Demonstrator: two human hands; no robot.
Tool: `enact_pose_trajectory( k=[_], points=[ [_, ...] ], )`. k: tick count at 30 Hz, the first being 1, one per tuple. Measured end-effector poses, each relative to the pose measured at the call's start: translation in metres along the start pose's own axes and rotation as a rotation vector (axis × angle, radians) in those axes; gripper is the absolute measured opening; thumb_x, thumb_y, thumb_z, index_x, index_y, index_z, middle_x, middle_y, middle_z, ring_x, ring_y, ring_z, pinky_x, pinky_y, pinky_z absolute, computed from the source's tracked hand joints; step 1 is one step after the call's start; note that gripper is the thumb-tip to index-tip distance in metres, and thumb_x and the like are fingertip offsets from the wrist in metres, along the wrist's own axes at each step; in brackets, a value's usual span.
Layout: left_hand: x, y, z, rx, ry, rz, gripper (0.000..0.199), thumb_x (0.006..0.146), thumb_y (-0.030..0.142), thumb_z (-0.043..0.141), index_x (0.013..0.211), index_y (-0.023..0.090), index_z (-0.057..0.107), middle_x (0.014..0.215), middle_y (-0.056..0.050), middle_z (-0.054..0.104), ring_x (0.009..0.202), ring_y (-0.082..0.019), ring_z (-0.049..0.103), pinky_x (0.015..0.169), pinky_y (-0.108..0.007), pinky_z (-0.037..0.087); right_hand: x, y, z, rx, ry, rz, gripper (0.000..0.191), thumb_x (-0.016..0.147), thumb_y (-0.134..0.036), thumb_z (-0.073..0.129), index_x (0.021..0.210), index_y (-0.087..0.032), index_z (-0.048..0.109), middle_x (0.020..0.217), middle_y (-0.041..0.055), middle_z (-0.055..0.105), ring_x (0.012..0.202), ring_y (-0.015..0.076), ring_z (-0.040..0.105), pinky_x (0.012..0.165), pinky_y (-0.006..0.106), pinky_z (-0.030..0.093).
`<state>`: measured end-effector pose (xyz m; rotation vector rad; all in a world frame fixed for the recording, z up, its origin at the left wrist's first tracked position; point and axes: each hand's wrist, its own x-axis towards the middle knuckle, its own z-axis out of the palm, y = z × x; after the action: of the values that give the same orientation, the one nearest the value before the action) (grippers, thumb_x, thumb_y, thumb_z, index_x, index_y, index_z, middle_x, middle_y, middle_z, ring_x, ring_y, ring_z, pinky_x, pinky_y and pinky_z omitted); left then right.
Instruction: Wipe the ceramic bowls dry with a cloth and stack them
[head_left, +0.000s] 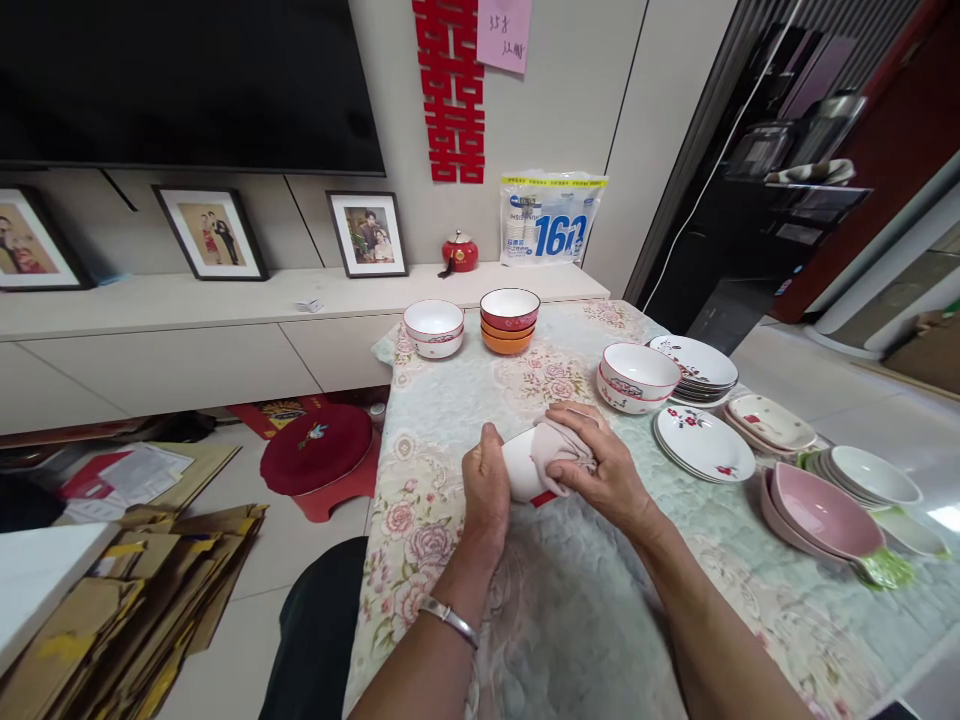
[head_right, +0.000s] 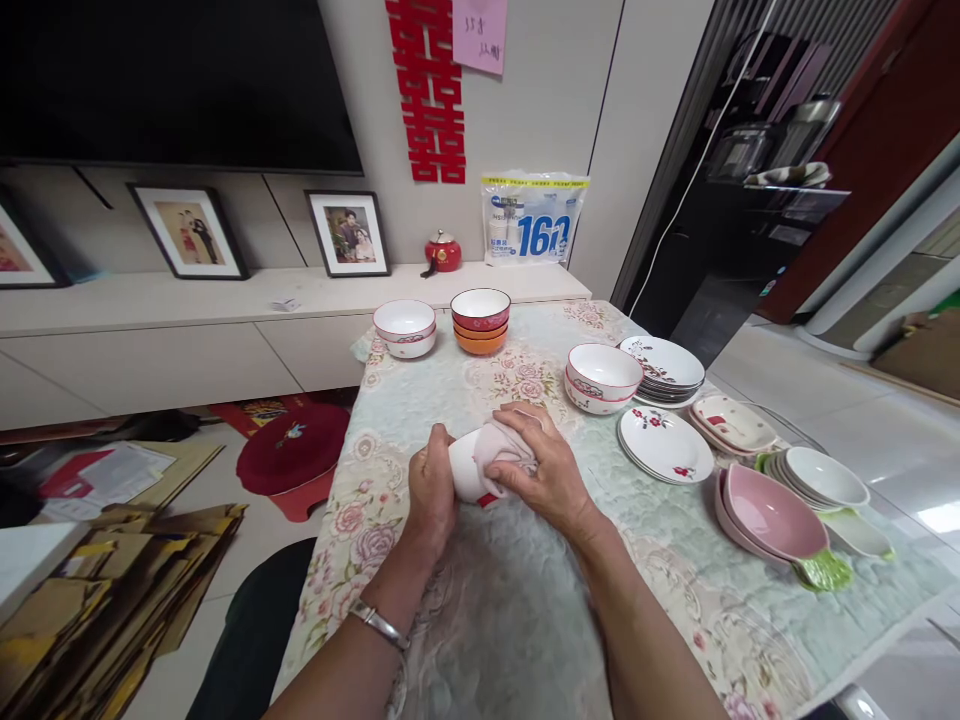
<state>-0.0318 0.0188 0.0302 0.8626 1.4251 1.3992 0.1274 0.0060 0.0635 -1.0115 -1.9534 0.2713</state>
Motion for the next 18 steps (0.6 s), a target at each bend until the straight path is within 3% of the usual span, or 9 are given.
enact_pose_trajectory(
  k=[3, 6, 12, 18],
  points=[
    [0.008, -0.009, 0.001, -0.095, 0.045, -0.043, 0.046, 0.082, 0.058, 0.046, 0.056, 0.02, 0.046, 0.048, 0.004, 0.04, 0.047, -0.013, 0.04, 0.046, -0.026, 0.032, -0.002, 0.007, -0.004, 0.049, -0.066, 0.035, 0.06, 0.083, -0.054, 0.064, 0.134, -0.024, 0.051, 0.133, 0.0123, 0.052, 0.128, 0.0291, 0.045, 0.106, 0.046, 0.04],
    [0.007, -0.009, 0.0, -0.117, 0.049, -0.067, 0.046, 0.082, 0.059, 0.046, 0.057, 0.02, 0.047, 0.048, 0.003, 0.042, 0.047, -0.014, 0.042, 0.046, -0.026, 0.033, -0.003, -0.002, -0.001, -0.04, -0.134, 0.015, 0.066, 0.081, -0.05, 0.068, 0.139, -0.024, 0.046, 0.141, 0.0144, 0.043, 0.133, 0.031, 0.039, 0.106, 0.049, 0.039],
    [-0.008, 0.008, -0.002, 0.055, -0.007, 0.065, 0.052, 0.087, 0.058, 0.039, 0.054, 0.018, 0.049, 0.05, 0.0, 0.047, 0.053, -0.015, 0.046, 0.051, -0.027, 0.034, 0.0, -0.033, 0.006, -0.295, -0.177, -0.097, 0.063, 0.077, -0.037, 0.075, 0.134, -0.025, 0.051, 0.14, 0.0144, 0.045, 0.13, 0.035, 0.039, 0.104, 0.058, 0.037],
    [-0.001, 0.003, -0.003, 0.087, -0.049, 0.043, 0.052, 0.087, 0.06, 0.038, 0.055, 0.019, 0.048, 0.049, 0.002, 0.044, 0.051, -0.014, 0.043, 0.05, -0.027, 0.032, -0.001, -0.014, 0.0, -0.141, -0.183, -0.02, 0.066, 0.076, -0.04, 0.076, 0.136, -0.027, 0.051, 0.143, 0.0138, 0.042, 0.133, 0.0322, 0.039, 0.106, 0.053, 0.039]
  ],
)
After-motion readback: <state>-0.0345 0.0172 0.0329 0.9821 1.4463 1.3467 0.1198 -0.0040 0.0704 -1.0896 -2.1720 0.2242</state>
